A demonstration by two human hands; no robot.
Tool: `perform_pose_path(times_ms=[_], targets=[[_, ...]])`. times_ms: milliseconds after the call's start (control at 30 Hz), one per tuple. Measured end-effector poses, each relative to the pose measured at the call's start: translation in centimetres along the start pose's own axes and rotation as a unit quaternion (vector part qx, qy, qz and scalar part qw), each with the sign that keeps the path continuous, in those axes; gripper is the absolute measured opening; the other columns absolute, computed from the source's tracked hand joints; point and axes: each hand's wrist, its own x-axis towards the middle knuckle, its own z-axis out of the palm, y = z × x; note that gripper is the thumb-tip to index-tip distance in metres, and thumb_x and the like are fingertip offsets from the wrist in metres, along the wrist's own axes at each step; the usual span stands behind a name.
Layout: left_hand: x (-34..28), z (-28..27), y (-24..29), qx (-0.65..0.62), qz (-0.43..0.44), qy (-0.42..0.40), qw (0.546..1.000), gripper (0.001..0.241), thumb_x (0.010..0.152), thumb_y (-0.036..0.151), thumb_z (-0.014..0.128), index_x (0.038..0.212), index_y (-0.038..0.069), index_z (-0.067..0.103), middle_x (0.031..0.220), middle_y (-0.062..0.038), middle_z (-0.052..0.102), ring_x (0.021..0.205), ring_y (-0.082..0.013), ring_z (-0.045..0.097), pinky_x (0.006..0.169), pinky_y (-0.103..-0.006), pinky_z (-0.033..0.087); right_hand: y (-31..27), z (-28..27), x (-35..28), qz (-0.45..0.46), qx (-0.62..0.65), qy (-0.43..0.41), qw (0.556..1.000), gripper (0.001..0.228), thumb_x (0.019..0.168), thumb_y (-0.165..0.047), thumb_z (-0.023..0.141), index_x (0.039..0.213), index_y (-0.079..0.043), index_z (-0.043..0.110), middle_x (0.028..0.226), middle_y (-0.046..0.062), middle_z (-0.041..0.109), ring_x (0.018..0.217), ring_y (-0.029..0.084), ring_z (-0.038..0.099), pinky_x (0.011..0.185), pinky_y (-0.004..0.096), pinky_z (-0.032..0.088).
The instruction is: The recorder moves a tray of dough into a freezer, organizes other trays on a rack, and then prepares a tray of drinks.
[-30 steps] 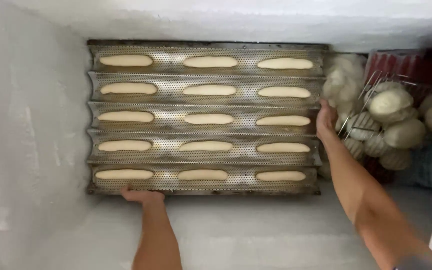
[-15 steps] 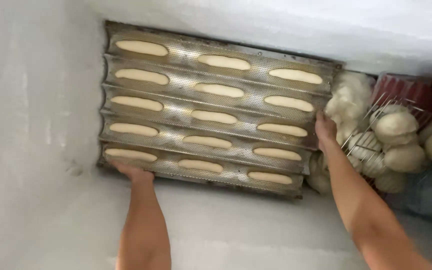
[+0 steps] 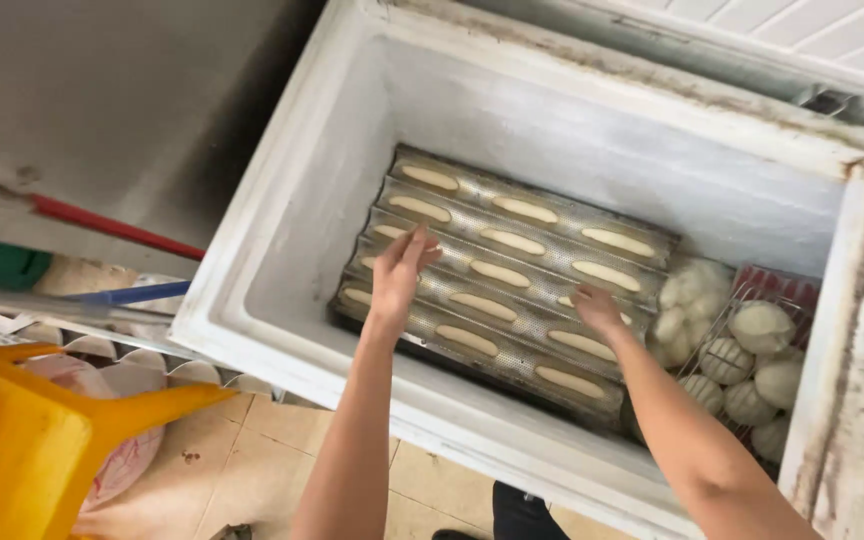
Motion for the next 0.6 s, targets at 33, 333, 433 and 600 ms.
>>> perform_pose_path(times_ms=[33, 333, 433, 600], targets=[[-2.9, -0.6, 0.0, -0.027, 0.056, -0.013, 0.998, 0.055, 0.103, 0.038, 0.050, 0.142, 0.000, 0.058, 0.124, -0.014, 0.072, 0.115, -0.0225, 0.070, 0.114, -0.0421, 0.041, -2.9, -1.0, -2.1, -0.045, -0.012, -0.043, 0.998, 0.050, 0.099, -0.028, 0.059, 0.143, -0.004, 0.058, 0.146, 0.020, 0.057, 0.134, 0.034, 0.055, 0.116, 0.045, 0.041], [-21.1, -5.8, 8.4, -0.061, 0.173, -0.017, 0.983, 0.053, 0.105, 0.037, 0.045, 0.136, -0.003, 0.062, 0.114, -0.016, 0.077, 0.100, -0.0224, 0.076, 0.091, -0.0367, 0.054, -27.0, -16.4, -22.4, -0.316, 0.076, -0.065, 0.943, 0.048, 0.100, -0.033, 0.059, 0.144, -0.012, 0.056, 0.145, 0.009, 0.060, 0.136, 0.023, 0.055, 0.107, 0.038, 0.047], [-23.3, -4.1, 14.4, -0.041, 0.222, -0.025, 0.974, 0.053, 0.106, 0.038, 0.046, 0.136, -0.002, 0.062, 0.114, -0.017, 0.077, 0.101, -0.0233, 0.075, 0.091, -0.0357, 0.056, -34.3, -23.4, -27.8, -0.457, 0.103, 0.046, 0.882, 0.043, 0.101, -0.032, 0.062, 0.137, -0.009, 0.063, 0.134, 0.010, 0.068, 0.127, 0.021, 0.063, 0.101, 0.034, 0.052], [-25.8, 0.3, 23.6, -0.011, 0.269, -0.059, 0.961, 0.054, 0.104, 0.039, 0.046, 0.137, 0.001, 0.062, 0.115, -0.017, 0.076, 0.102, -0.0238, 0.075, 0.091, -0.0352, 0.057, -45.8, -34.4, -34.9, -0.596, 0.094, 0.236, 0.762, 0.031, 0.106, -0.029, 0.065, 0.127, -0.007, 0.073, 0.098, 0.008, 0.076, 0.094, 0.017, 0.071, 0.095, 0.032, 0.057]])
